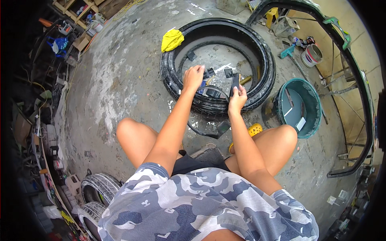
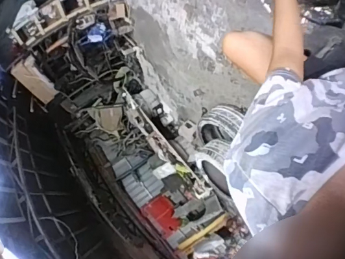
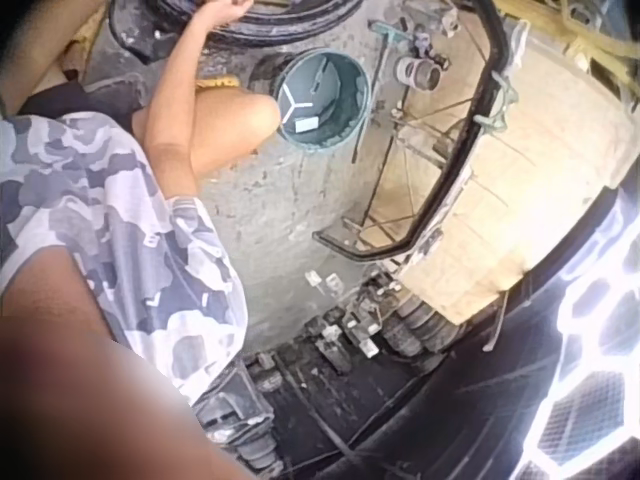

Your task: Cleaning and repairing a bicycle or motorcycle inner tube and tire.

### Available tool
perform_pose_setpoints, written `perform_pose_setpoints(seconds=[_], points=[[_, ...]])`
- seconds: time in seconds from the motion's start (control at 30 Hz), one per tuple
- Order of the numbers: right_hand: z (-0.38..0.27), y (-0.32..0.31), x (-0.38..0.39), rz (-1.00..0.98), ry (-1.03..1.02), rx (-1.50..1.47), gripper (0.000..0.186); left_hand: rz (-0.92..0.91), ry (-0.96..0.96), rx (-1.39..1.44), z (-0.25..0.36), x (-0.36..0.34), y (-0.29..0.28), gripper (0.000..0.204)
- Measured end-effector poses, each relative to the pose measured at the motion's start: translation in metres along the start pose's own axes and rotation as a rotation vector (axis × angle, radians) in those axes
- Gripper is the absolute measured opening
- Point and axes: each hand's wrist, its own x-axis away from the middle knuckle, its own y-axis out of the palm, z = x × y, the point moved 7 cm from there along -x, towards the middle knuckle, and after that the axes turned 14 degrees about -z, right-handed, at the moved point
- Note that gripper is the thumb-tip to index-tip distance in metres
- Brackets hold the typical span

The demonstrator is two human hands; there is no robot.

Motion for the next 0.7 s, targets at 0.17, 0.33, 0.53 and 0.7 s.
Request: perform_pose_setpoints(seconds=[0.17,0.33,0.53,0.7], points=[[0.005,-0.003,0.003,0.015,0.042,-0.011,0.033,-0.426,0.039,0.057,-0.066,0.027,0.023,0.07],[-0.002,-0.006,0.009,0.003,0.023,0.005,0.033,-0.317,0.215,-0.116,-0.07,0.066,0.033,0.045],[-0.08,-0.066,-0.016,0.046,-0.038,0.057,0.033,-0.284,0.369,-0.061,-0.037,0.093,0.048,0.035],[-0.112,-0.262,-0.094,0.486,-0.103,0.289,0.029,-0.357,0.368,-0.08,-0.032,0.091,0.064,0.042]])
